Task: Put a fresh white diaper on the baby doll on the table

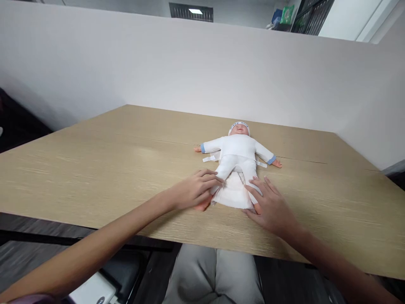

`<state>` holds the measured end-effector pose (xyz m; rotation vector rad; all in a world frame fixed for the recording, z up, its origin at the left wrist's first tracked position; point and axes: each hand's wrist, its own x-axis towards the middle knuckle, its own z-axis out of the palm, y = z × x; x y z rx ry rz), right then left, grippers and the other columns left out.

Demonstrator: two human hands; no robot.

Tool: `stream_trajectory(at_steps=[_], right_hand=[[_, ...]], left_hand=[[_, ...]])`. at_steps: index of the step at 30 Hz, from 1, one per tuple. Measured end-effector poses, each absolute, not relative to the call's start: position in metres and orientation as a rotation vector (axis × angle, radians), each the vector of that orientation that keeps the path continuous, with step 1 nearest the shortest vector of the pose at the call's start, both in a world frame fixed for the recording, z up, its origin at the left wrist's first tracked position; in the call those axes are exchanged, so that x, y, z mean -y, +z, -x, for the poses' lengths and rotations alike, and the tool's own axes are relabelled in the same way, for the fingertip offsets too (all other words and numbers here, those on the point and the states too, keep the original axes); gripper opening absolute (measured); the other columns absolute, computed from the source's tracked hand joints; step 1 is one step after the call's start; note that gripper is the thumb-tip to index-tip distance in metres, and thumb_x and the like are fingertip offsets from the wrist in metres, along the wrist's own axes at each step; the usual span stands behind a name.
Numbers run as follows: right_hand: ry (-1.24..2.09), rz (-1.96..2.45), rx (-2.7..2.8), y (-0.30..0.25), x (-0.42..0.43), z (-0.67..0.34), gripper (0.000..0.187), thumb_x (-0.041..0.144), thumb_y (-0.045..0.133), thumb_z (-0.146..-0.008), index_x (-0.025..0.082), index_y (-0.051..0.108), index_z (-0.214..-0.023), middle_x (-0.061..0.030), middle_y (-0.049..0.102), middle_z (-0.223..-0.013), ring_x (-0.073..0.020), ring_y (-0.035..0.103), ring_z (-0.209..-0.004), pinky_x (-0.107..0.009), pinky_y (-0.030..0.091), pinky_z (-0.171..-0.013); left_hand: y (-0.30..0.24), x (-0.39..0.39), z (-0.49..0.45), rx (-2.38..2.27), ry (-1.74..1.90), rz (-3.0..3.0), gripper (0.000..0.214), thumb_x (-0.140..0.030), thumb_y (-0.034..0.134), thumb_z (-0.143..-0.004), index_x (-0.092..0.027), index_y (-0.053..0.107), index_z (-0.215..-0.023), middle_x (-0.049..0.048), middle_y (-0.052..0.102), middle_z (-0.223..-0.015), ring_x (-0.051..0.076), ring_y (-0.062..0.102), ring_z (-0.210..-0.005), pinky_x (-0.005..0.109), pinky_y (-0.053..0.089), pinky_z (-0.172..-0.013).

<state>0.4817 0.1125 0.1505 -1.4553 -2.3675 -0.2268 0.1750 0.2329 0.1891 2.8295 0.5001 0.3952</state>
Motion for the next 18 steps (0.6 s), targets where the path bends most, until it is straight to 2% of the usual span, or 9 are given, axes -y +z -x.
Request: stream_trajectory(at_steps=[1,3,5,6,8,10,11,14,18], right_hand=[[-0.257,1.47,2.357,0.147,-0.113,-0.479,0.051,0.034,0.069,-0.097,0.012,0.064,-0.143,-0.0206,0.063,-0.149,-0.0381,0.051,-0.15,-0.062,0.032,-0.133],[-0.296,1.489,2.324,0.141,-0.115,-0.478,0.043,0.018,0.062,-0.097,0.014,0.068,-0.139,-0.0176,0.067,-0.145,-0.036,0.053,-0.149,-0.059,0.034,-0.131],[-0.301,1.486,2.28,0.14,-0.118,-0.479,0.039,0.01,0.054,-0.098,0.017,0.071,-0.133,-0.0147,0.07,-0.14,-0.0333,0.057,-0.145,-0.056,0.038,-0.128],[-0.291,1.479,2.259,0.141,-0.12,-0.481,0.039,0.008,0.051,-0.1,0.018,0.072,-0.13,-0.0135,0.072,-0.137,-0.0319,0.059,-0.143,-0.055,0.04,-0.126],[-0.232,1.467,2.226,0.143,-0.124,-0.485,0.038,0.007,0.045,-0.102,0.019,0.071,-0.127,-0.0116,0.075,-0.132,-0.0297,0.063,-0.137,-0.053,0.042,-0.123],[-0.149,1.463,2.176,0.148,-0.131,-0.49,0.035,0.009,0.043,-0.103,0.02,0.07,-0.121,-0.0103,0.078,-0.124,-0.0292,0.067,-0.127,-0.054,0.042,-0.12],[-0.105,1.461,2.14,0.15,-0.135,-0.492,0.032,0.011,0.043,-0.104,0.021,0.07,-0.117,-0.0098,0.078,-0.117,-0.0292,0.07,-0.119,-0.054,0.044,-0.117],[0.035,1.423,1.996,0.158,-0.153,-0.499,0.023,0.02,0.045,-0.104,0.022,0.068,-0.107,-0.0098,0.076,-0.105,-0.0288,0.069,-0.102,-0.047,0.052,-0.102],[0.121,1.371,1.785,0.169,-0.195,-0.507,0.026,0.034,0.045,-0.106,0.022,0.067,-0.112,-0.0127,0.072,-0.116,-0.0294,0.066,-0.113,-0.043,0.051,-0.102]], left_hand=[[0.19,-0.227,-0.18,-0.567,0.399,-2.835,0.037,-0.04,0.054,-0.109,-0.024,0.066,-0.14,0.009,0.071,-0.142,0.033,0.057,-0.134,0.049,0.047,-0.112],[0.189,-0.216,-0.19,-0.698,0.399,-2.872,0.06,-0.068,0.064,-0.098,-0.023,0.066,-0.138,0.0107,0.072,-0.136,0.036,0.058,-0.125,0.053,0.044,-0.109],[0.184,-0.206,-0.201,-0.825,0.397,-2.926,0.078,-0.081,0.069,-0.087,-0.02,0.066,-0.135,0.0125,0.072,-0.132,0.038,0.057,-0.119,0.055,0.042,-0.107],[0.181,-0.204,-0.205,-0.876,0.387,-2.955,0.074,-0.079,0.07,-0.088,-0.02,0.066,-0.133,0.0132,0.072,-0.131,0.038,0.057,-0.117,0.054,0.042,-0.105],[0.175,-0.205,-0.212,-0.948,0.37,-3.004,0.048,-0.06,0.069,-0.098,-0.02,0.069,-0.125,0.0134,0.071,-0.128,0.036,0.057,-0.114,0.052,0.043,-0.101],[0.174,-0.215,-0.215,-0.965,0.404,-2.996,0.026,-0.042,0.06,-0.106,-0.02,0.07,-0.115,0.0124,0.071,-0.12,0.033,0.057,-0.11,0.049,0.044,-0.097],[0.175,-0.223,-0.216,-0.948,0.448,-2.956,0.024,-0.039,0.056,-0.108,-0.02,0.07,-0.11,0.0117,0.071,-0.115,0.032,0.058,-0.107,0.047,0.044,-0.096],[0.185,-0.257,-0.22,-0.829,0.65,-2.731,0.033,-0.046,0.049,-0.111,-0.02,0.069,-0.105,0.0101,0.07,-0.11,0.029,0.058,-0.107,0.044,0.047,-0.099],[0.199,-0.306,-0.239,-0.755,0.813,-2.39,0.039,-0.054,0.05,-0.108,-0.02,0.069,-0.104,0.0073,0.07,-0.109,0.027,0.06,-0.108,0.043,0.047,-0.105]])
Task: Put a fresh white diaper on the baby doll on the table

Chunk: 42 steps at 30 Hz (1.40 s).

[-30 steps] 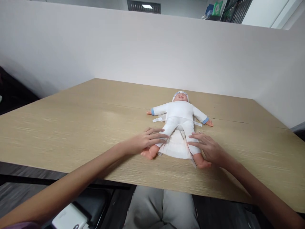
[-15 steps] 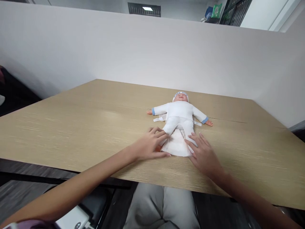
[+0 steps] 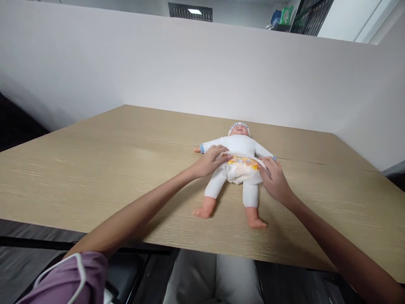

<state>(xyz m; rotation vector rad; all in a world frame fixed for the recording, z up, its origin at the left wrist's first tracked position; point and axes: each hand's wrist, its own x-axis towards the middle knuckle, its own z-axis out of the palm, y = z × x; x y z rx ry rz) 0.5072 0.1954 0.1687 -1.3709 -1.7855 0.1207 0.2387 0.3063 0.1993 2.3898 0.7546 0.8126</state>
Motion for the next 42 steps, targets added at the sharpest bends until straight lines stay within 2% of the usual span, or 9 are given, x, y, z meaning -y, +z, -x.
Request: stream_trajectory(at_steps=[5,11,17,20,23,28,34,38,42], right_hand=[[0.414,1.537,1.424,0.169,-0.269,-0.513,0.034,0.053,0.05,-0.098,0.024,0.065,-0.087,-0.0074,0.072,-0.094,-0.0289,0.064,-0.098,-0.042,0.051,-0.097],[0.661,1.525,1.258,0.15,-0.302,-0.509,0.048,0.067,0.05,-0.092,0.023,0.07,-0.093,-0.0053,0.075,-0.092,-0.0268,0.067,-0.093,-0.039,0.055,-0.089],[0.782,1.51,1.374,0.15,-0.268,-0.516,0.05,0.073,0.064,-0.09,0.025,0.075,-0.095,-0.0046,0.078,-0.087,-0.0291,0.07,-0.094,-0.039,0.057,-0.088],[0.757,1.51,1.408,0.151,-0.255,-0.532,0.055,0.077,0.069,-0.087,0.023,0.073,-0.101,-0.0076,0.079,-0.097,-0.0282,0.071,-0.094,-0.038,0.058,-0.085],[0.654,1.536,1.388,0.143,-0.238,-0.553,0.062,0.08,0.07,-0.082,0.022,0.068,-0.105,-0.0095,0.078,-0.101,-0.0243,0.07,-0.082,-0.036,0.057,-0.075],[0.182,1.787,1.623,0.122,-0.201,-0.578,0.046,0.069,0.06,-0.095,0.023,0.067,-0.096,-0.005,0.07,-0.081,-0.0221,0.062,-0.07,-0.036,0.047,-0.068],[0.138,1.858,1.622,0.113,-0.196,-0.574,0.053,0.078,0.058,-0.092,0.026,0.061,-0.087,-0.0022,0.064,-0.071,-0.0249,0.063,-0.071,-0.037,0.044,-0.068],[0.286,1.941,1.559,0.114,-0.198,-0.574,0.054,0.08,0.06,-0.088,0.026,0.061,-0.086,0.0002,0.062,-0.067,-0.0236,0.061,-0.066,-0.035,0.042,-0.066],[0.373,1.982,1.528,0.114,-0.199,-0.576,0.054,0.08,0.063,-0.082,0.026,0.061,-0.086,0.0006,0.061,-0.065,-0.0237,0.061,-0.066,-0.035,0.041,-0.065]], left_hand=[[0.192,-0.36,-0.28,-0.802,0.867,-1.816,0.055,-0.069,0.068,-0.091,-0.017,0.07,-0.11,0.0085,0.075,-0.114,0.033,0.063,-0.118,0.042,0.047,-0.109],[0.166,-0.376,-0.29,-0.76,0.792,-1.6,0.073,-0.083,0.065,-0.085,-0.016,0.07,-0.113,0.0105,0.076,-0.102,0.029,0.069,-0.099,0.041,0.055,-0.091],[0.16,-0.362,-0.263,-0.794,0.715,-1.57,0.062,-0.08,0.072,-0.082,-0.018,0.068,-0.087,0.0039,0.066,-0.075,0.021,0.061,-0.072,0.032,0.047,-0.066],[0.162,-0.367,-0.255,-0.885,0.777,-1.593,0.05,-0.069,0.078,-0.083,-0.02,0.066,-0.086,-0.0003,0.06,-0.071,0.016,0.053,-0.066,0.029,0.04,-0.062],[0.17,-0.375,-0.25,-1.069,0.906,-1.708,0.035,-0.054,0.075,-0.089,-0.021,0.067,-0.098,-0.0004,0.064,-0.081,0.016,0.055,-0.071,0.029,0.04,-0.066],[0.199,-0.364,-0.264,-1.088,1.105,-2.102,0.022,-0.041,0.057,-0.102,-0.021,0.065,-0.107,0.0057,0.074,-0.114,0.02,0.065,-0.094,0.033,0.049,-0.085],[0.212,-0.325,-0.321,-0.642,0.858,-2.639,0.034,-0.051,0.061,-0.103,-0.021,0.069,-0.117,0.0106,0.072,-0.127,0.032,0.059,-0.126,0.048,0.044,-0.111],[0.201,-0.316,-0.336,-0.711,0.644,-2.821,0.044,-0.059,0.066,-0.099,-0.02,0.072,-0.118,0.0132,0.069,-0.133,0.037,0.054,-0.131,0.055,0.042,-0.112],[0.196,-0.315,-0.334,-0.734,0.611,-2.866,0.049,-0.06,0.07,-0.096,-0.021,0.072,-0.124,0.0125,0.067,-0.139,0.038,0.052,-0.133,0.056,0.041,-0.112]])
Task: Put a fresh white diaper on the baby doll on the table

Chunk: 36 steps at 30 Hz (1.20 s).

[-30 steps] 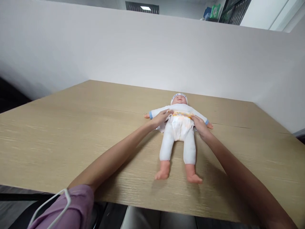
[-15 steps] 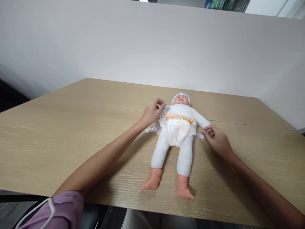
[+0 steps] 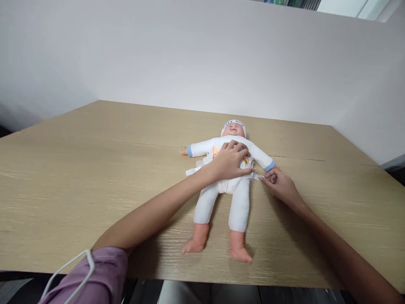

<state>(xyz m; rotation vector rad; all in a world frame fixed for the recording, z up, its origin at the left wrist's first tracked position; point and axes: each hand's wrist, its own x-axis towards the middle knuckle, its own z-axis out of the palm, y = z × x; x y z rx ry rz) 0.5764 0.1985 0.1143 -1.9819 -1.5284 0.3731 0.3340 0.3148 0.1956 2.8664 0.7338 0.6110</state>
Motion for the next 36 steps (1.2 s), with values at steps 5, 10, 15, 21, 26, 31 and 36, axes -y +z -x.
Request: stream_trajectory(at_steps=[5,10,15,21,26,31,36], right_hand=[[0.342,1.963,1.491,0.114,-0.198,-0.575,0.056,0.082,0.064,-0.081,0.026,0.061,-0.09,0.0021,0.059,-0.063,-0.0237,0.061,-0.066,-0.035,0.041,-0.065],[0.36,1.965,1.525,0.115,-0.199,-0.576,0.059,0.085,0.061,-0.081,0.027,0.062,-0.081,-0.0002,0.062,-0.063,-0.0234,0.06,-0.063,-0.035,0.041,-0.062],[0.491,1.939,1.544,0.119,-0.199,-0.578,0.062,0.088,0.063,-0.077,0.026,0.062,-0.072,0.0,0.06,-0.06,-0.0207,0.054,-0.058,-0.033,0.038,-0.059],[0.858,1.708,1.426,0.149,-0.206,-0.583,0.069,0.092,0.068,-0.069,0.024,0.06,-0.068,0.0015,0.052,-0.064,-0.0174,0.046,-0.062,-0.031,0.033,-0.058],[0.999,1.617,1.395,0.184,-0.24,-0.57,0.058,0.078,0.076,-0.074,0.023,0.057,-0.07,0.0046,0.047,-0.063,-0.014,0.039,-0.06,-0.029,0.03,-0.057],[0.992,1.575,1.47,0.193,-0.279,-0.534,0.052,0.069,0.079,-0.072,0.023,0.057,-0.065,0.0029,0.053,-0.064,-0.0142,0.045,-0.063,-0.029,0.035,-0.059],[0.994,1.523,1.53,0.18,-0.284,-0.522,0.055,0.075,0.076,-0.073,0.023,0.059,-0.072,0.0017,0.059,-0.068,-0.0155,0.05,-0.063,-0.03,0.039,-0.061]], left_hand=[[0.196,-0.314,-0.333,-0.747,0.611,-2.876,0.051,-0.06,0.072,-0.094,-0.02,0.072,-0.126,0.0111,0.067,-0.141,0.038,0.052,-0.133,0.055,0.041,-0.112],[0.195,-0.314,-0.334,-0.743,0.618,-2.878,0.053,-0.063,0.071,-0.094,-0.021,0.071,-0.127,0.0114,0.066,-0.141,0.039,0.052,-0.132,0.055,0.041,-0.112],[0.195,-0.314,-0.334,-0.75,0.614,-2.871,0.052,-0.061,0.073,-0.093,-0.021,0.072,-0.126,0.0113,0.067,-0.141,0.039,0.052,-0.132,0.055,0.041,-0.112],[0.194,-0.314,-0.335,-0.77,0.616,-2.878,0.054,-0.062,0.073,-0.091,-0.022,0.071,-0.127,0.012,0.067,-0.14,0.04,0.052,-0.133,0.055,0.041,-0.111],[0.197,-0.312,-0.336,-0.771,0.591,-2.877,0.058,-0.063,0.073,-0.091,-0.021,0.068,-0.131,0.0118,0.065,-0.145,0.04,0.051,-0.135,0.056,0.04,-0.113],[0.195,-0.313,-0.336,-0.83,0.598,-2.841,0.057,-0.058,0.075,-0.087,-0.02,0.064,-0.127,0.0131,0.068,-0.135,0.039,0.052,-0.129,0.054,0.043,-0.108],[0.189,-0.316,-0.337,-0.822,0.645,-2.789,0.057,-0.057,0.079,-0.084,-0.019,0.062,-0.124,0.0134,0.068,-0.131,0.038,0.053,-0.127,0.052,0.044,-0.108]])
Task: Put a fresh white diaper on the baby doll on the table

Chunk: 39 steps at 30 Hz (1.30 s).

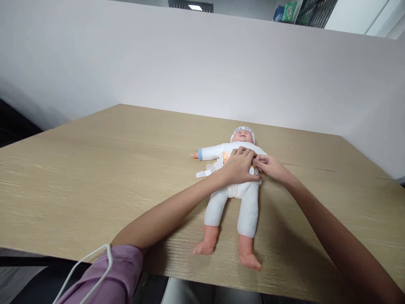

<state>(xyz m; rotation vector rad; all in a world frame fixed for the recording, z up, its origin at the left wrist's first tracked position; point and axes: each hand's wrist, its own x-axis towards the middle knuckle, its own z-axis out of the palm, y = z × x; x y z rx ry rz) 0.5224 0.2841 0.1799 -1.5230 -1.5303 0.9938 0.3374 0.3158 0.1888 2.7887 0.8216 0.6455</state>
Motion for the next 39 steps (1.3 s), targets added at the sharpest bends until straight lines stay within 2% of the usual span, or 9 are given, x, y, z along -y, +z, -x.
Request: stream_trajectory(at_steps=[3,5,8,11,17,26,30,33,39], right_hand=[[0.798,1.455,1.55,0.171,-0.271,-0.522,0.049,0.072,0.071,-0.083,0.022,0.066,-0.085,-0.0027,0.068,-0.081,-0.0202,0.059,-0.072,-0.035,0.049,-0.069],[0.532,1.391,1.621,0.166,-0.256,-0.521,0.041,0.063,0.065,-0.094,0.022,0.072,-0.099,-0.0075,0.074,-0.102,-0.0258,0.067,-0.093,-0.042,0.054,-0.088],[0.215,1.294,1.819,0.157,-0.231,-0.52,0.036,0.048,0.054,-0.107,0.025,0.072,-0.128,-0.0115,0.071,-0.134,-0.031,0.061,-0.13,-0.052,0.045,-0.116],[0.076,1.246,2.027,0.146,-0.214,-0.521,0.05,0.043,0.048,-0.111,0.025,0.054,-0.158,-0.0144,0.058,-0.157,-0.0329,0.051,-0.147,-0.057,0.038,-0.125],[-0.058,1.229,2.155,0.131,-0.213,-0.527,0.061,0.04,0.042,-0.113,0.023,0.033,-0.171,-0.016,0.047,-0.167,-0.0338,0.043,-0.155,-0.058,0.035,-0.128],[-0.293,1.177,2.069,0.142,-0.215,-0.52,0.05,0.032,0.05,-0.111,0.024,0.046,-0.16,-0.0158,0.059,-0.156,-0.0337,0.054,-0.144,-0.054,0.043,-0.118],[-0.545,1.092,1.881,0.169,-0.23,-0.498,0.025,0.023,0.06,-0.105,0.023,0.059,-0.13,-0.0113,0.073,-0.12,-0.0294,0.068,-0.112,-0.044,0.049,-0.096],[-0.413,1.079,1.907,0.188,-0.248,-0.47,0.004,0.025,0.061,-0.104,0.024,0.058,-0.106,-0.0048,0.068,-0.095,-0.0241,0.064,-0.088,-0.038,0.049,-0.084],[-0.112,1.481,1.924,0.189,-0.279,-0.428,0.024,0.037,0.068,-0.095,0.026,0.046,-0.093,-0.0025,0.06,-0.087,-0.0254,0.058,-0.083,-0.035,0.038,-0.07]], left_hand=[[0.186,-0.317,-0.337,-0.792,0.677,-2.735,0.059,-0.054,0.08,-0.084,-0.02,0.061,-0.129,0.0131,0.068,-0.136,0.039,0.052,-0.131,0.054,0.043,-0.111],[0.187,-0.319,-0.335,-0.763,0.688,-2.668,0.071,-0.054,0.081,-0.083,-0.02,0.057,-0.14,0.0138,0.065,-0.145,0.04,0.049,-0.137,0.057,0.04,-0.115],[0.193,-0.325,-0.329,-0.652,0.625,-2.555,0.092,-0.049,0.084,-0.08,-0.023,0.042,-0.158,0.0135,0.062,-0.153,0.041,0.044,-0.145,0.062,0.036,-0.121],[0.199,-0.333,-0.319,-0.493,0.59,-2.408,0.101,-0.043,0.087,-0.077,-0.028,0.037,-0.163,0.012,0.06,-0.155,0.038,0.045,-0.148,0.059,0.039,-0.122],[0.184,-0.341,-0.289,-0.488,0.919,-2.193,0.051,-0.048,0.057,-0.106,-0.021,0.055,-0.149,0.0133,0.06,-0.156,0.03,0.055,-0.145,0.044,0.047,-0.119],[0.134,-0.346,-0.2,-1.053,0.939,-2.46,0.037,-0.047,0.047,-0.108,-0.02,0.065,-0.125,0.0129,0.07,-0.131,0.031,0.061,-0.126,0.05,0.046,-0.113],[0.127,-0.341,-0.192,-1.307,0.765,-2.496,0.03,-0.048,0.059,-0.1,-0.019,0.066,-0.107,0.0148,0.07,-0.119,0.035,0.06,-0.119,0.054,0.046,-0.108],[0.125,-0.339,-0.196,-1.338,0.701,-2.48,0.027,-0.046,0.066,-0.096,-0.019,0.064,-0.095,0.0144,0.071,-0.111,0.037,0.06,-0.117,0.056,0.043,-0.106],[0.126,-0.342,-0.189,-1.301,0.64,-2.364,0.031,-0.045,0.074,-0.088,-0.021,0.059,-0.076,0.0116,0.071,-0.101,0.036,0.06,-0.114,0.048,0.043,-0.101]])
